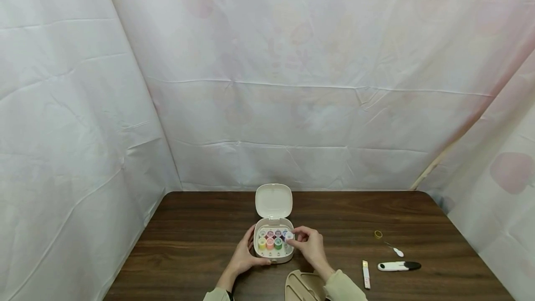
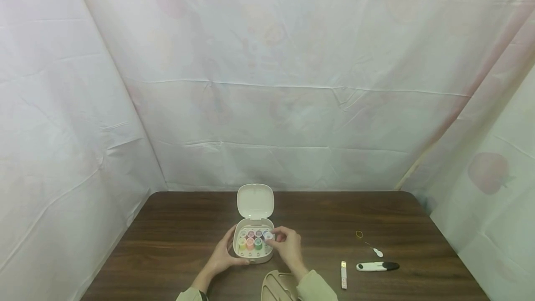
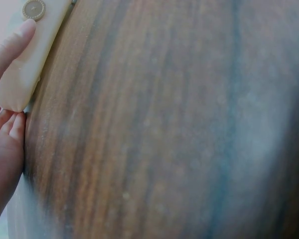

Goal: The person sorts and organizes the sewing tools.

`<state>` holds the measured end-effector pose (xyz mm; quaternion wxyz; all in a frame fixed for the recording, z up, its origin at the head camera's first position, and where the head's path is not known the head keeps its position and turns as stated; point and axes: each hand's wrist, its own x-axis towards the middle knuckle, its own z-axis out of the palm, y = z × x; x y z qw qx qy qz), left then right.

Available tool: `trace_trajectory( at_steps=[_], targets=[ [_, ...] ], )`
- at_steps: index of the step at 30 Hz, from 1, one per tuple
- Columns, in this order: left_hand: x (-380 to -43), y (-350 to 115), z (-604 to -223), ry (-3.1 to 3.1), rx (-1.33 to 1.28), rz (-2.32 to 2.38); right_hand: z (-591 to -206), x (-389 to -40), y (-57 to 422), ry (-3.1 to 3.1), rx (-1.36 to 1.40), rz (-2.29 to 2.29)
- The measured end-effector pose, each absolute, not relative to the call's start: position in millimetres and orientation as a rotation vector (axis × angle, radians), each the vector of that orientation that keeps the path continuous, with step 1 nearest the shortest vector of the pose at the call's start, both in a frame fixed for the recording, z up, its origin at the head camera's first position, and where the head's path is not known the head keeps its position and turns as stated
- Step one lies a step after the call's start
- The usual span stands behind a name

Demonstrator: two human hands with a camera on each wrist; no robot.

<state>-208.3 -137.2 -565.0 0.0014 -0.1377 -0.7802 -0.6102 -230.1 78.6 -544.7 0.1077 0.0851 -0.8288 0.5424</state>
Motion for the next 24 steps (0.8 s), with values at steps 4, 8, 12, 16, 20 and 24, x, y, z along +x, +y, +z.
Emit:
trace_trajectory(
  at_steps=[4,8,12,16,20,24],
  targets=[
    [-208.9,-137.1,-565.5,-2.446,-0.437,-1.915,-548.2,-230.9,77.5,-2.465,0.232,1.599],
    [-208.8,-137.0,-565.1,-2.437,-0.444,-1.918,-553.0,-232.2,77.0,-2.477,0.242,1.602],
    [-208.8,-137.3,-565.2,-2.44,-0.439,-1.926,-556.5,-233.5,75.9,-2.477,0.263,1.608],
    [-208.9,-137.7,-564.9,-2.45,-0.435,-1.932,-556.8,-234.1,74.7,-2.493,0.293,1.582],
    [-209.0,-137.7,-564.9,-2.457,-0.431,-1.931,-556.2,-234.3,74.3,-2.507,0.298,1.576],
    [-211.1,-138.1,-570.3,-2.446,-0.434,-1.93,-557.4,-235.0,74.6,-2.526,0.292,1.579]
  ],
)
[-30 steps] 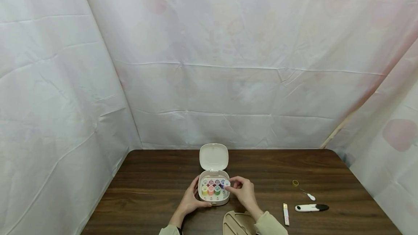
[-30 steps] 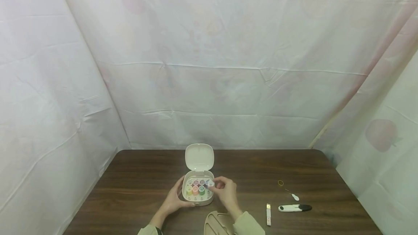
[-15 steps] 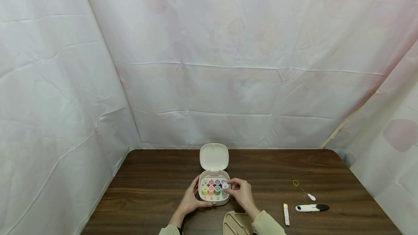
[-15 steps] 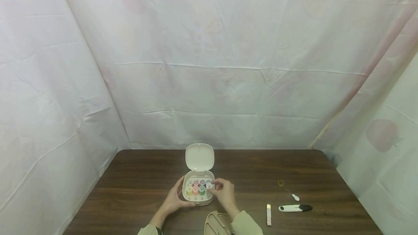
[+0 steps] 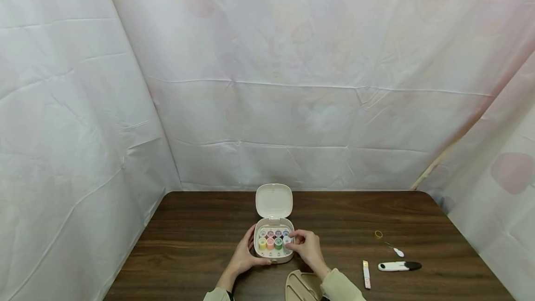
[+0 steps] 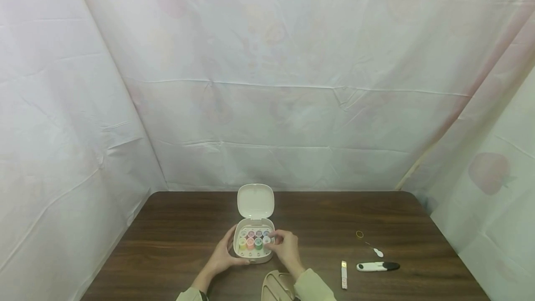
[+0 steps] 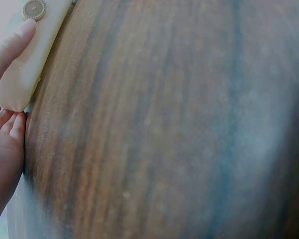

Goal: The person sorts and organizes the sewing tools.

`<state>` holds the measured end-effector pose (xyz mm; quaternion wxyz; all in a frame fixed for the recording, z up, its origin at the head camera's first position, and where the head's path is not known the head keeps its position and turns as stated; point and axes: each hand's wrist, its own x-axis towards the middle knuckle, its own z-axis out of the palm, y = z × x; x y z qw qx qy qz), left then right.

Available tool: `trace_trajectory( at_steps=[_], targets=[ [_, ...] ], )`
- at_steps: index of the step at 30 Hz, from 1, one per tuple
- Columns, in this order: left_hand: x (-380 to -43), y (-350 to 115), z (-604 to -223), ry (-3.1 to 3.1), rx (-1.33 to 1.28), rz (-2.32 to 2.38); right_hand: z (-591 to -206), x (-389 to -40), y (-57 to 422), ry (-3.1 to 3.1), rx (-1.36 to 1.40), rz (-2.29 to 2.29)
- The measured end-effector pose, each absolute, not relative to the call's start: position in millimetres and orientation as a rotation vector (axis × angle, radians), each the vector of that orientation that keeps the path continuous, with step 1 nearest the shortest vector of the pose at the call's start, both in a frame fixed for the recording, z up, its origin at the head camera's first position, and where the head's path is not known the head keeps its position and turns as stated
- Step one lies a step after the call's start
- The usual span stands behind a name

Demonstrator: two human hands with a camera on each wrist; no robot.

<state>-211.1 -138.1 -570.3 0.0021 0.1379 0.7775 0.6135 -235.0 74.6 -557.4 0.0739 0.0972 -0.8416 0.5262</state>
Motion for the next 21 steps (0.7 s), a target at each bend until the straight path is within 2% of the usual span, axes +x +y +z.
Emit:
trace_trajectory(
  at_steps=[10,17,21],
  targets=[
    [-223.1,-143.0,-601.5,2.526,0.542,1.915,-556.8,-235.9,73.8,-2.59,0.289,1.52],
    [-219.0,-140.8,-588.9,2.463,0.469,1.927,-557.6,-236.7,73.7,-2.617,0.3,1.515],
    [-222.7,-142.6,-597.1,2.471,0.438,1.902,-556.7,-236.5,73.9,-2.615,0.307,1.526]
  ],
)
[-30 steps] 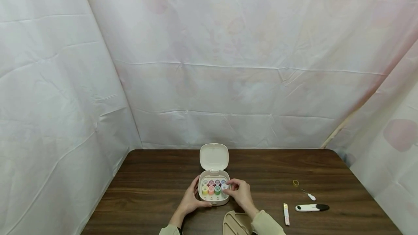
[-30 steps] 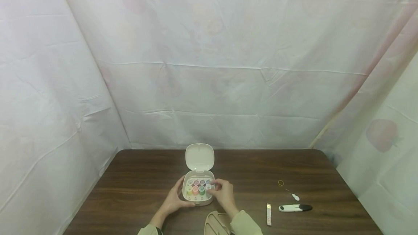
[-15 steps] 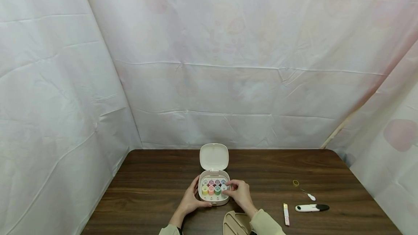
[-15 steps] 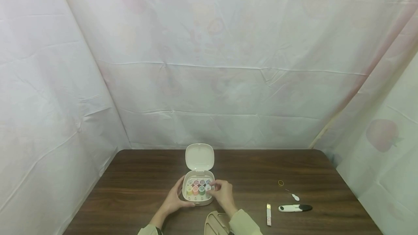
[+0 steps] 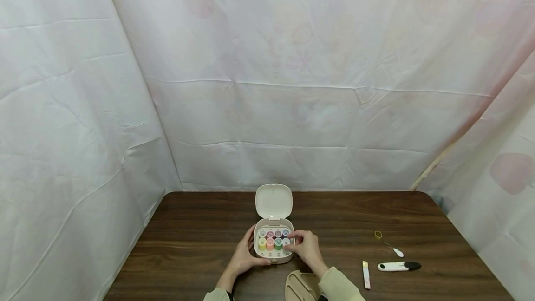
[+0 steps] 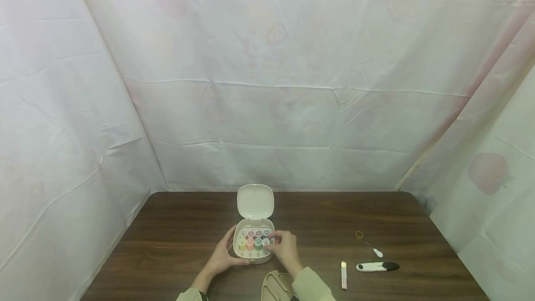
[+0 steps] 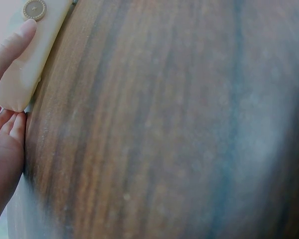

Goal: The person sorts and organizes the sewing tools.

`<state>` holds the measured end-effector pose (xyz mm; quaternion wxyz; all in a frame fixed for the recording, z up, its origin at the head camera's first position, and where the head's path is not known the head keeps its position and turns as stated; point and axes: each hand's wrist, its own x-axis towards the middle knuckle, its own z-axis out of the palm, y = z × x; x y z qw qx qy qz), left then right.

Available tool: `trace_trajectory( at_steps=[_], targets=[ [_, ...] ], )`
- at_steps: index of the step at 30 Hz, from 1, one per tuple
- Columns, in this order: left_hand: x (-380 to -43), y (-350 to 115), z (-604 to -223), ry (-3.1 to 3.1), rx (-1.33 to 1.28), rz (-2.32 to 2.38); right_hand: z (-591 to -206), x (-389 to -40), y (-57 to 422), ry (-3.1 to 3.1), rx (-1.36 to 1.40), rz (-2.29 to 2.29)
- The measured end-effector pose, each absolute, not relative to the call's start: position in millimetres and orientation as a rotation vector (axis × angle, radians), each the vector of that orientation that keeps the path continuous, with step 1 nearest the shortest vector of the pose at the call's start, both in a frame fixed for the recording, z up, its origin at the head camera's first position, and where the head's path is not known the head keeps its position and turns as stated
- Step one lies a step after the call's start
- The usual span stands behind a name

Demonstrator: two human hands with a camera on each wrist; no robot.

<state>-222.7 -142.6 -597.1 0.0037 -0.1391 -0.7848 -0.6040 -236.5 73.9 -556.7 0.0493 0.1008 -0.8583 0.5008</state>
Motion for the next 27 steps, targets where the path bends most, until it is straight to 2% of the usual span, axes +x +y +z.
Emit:
trace_trajectory(
  at_steps=[11,19,27],
  targets=[
    [-223.5,-142.5,-599.4,-2.469,-0.438,-1.896,-543.1,-229.8,76.7,-2.606,0.325,1.542],
    [-222.9,-143.0,-598.3,-2.431,-0.47,-1.882,-529.1,-217.6,84.2,-2.61,0.437,1.561],
    [-213.1,-138.3,-576.3,-2.404,-0.47,-1.929,-525.9,-201.4,97.2,-2.66,0.576,1.535]
  ],
)
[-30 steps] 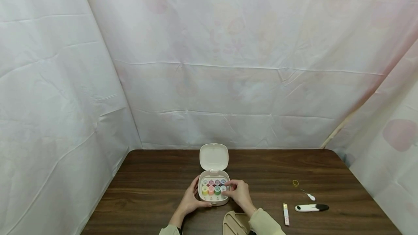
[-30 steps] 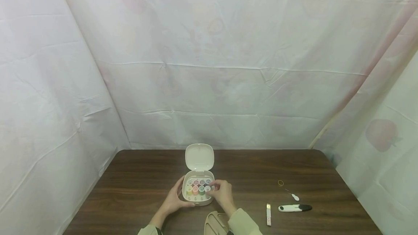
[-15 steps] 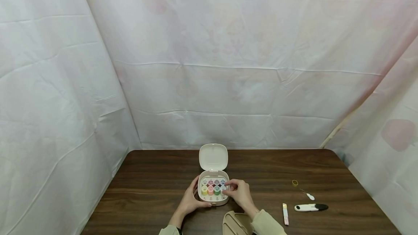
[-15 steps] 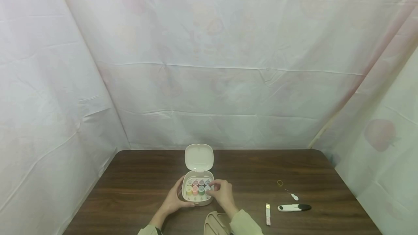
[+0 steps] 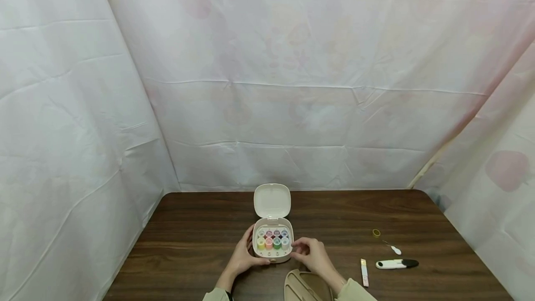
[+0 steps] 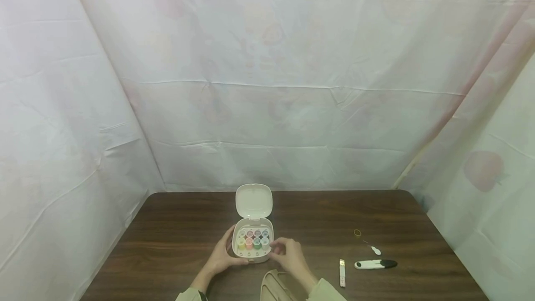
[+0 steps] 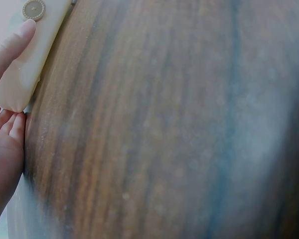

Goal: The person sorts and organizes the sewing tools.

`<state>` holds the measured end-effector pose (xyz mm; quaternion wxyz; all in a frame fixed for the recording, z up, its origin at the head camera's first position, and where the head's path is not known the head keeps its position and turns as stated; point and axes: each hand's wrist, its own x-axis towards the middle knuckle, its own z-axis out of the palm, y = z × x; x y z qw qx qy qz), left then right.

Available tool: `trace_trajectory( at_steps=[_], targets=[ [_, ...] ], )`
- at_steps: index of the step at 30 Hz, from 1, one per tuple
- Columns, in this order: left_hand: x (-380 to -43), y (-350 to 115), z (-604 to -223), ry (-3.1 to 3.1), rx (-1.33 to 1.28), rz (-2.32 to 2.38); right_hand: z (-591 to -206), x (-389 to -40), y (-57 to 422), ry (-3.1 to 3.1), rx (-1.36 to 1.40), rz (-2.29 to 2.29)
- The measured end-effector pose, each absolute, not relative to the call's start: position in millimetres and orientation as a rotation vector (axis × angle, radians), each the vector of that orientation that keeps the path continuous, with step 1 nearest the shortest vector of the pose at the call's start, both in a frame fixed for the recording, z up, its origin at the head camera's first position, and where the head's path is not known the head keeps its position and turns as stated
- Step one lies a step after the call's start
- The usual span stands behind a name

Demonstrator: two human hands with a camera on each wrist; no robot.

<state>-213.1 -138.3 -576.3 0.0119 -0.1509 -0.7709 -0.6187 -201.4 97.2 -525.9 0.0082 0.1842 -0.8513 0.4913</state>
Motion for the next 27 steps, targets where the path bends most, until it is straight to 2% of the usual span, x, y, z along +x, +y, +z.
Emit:
trace_trajectory(
  at_steps=[11,24,27],
  targets=[
    [-209.0,-137.4,-563.3,-2.419,-0.465,-1.935,-536.8,-183.7,122.0,-2.631,0.767,1.498],
    [-223.3,-142.3,-596.6,-2.449,-0.459,-1.864,-547.5,-169.6,150.9,-2.613,0.986,1.222],
    [-220.3,-141.1,-589.9,-2.438,-0.452,-1.899,-549.3,-167.0,156.2,-2.63,1.001,1.154]
  ],
)
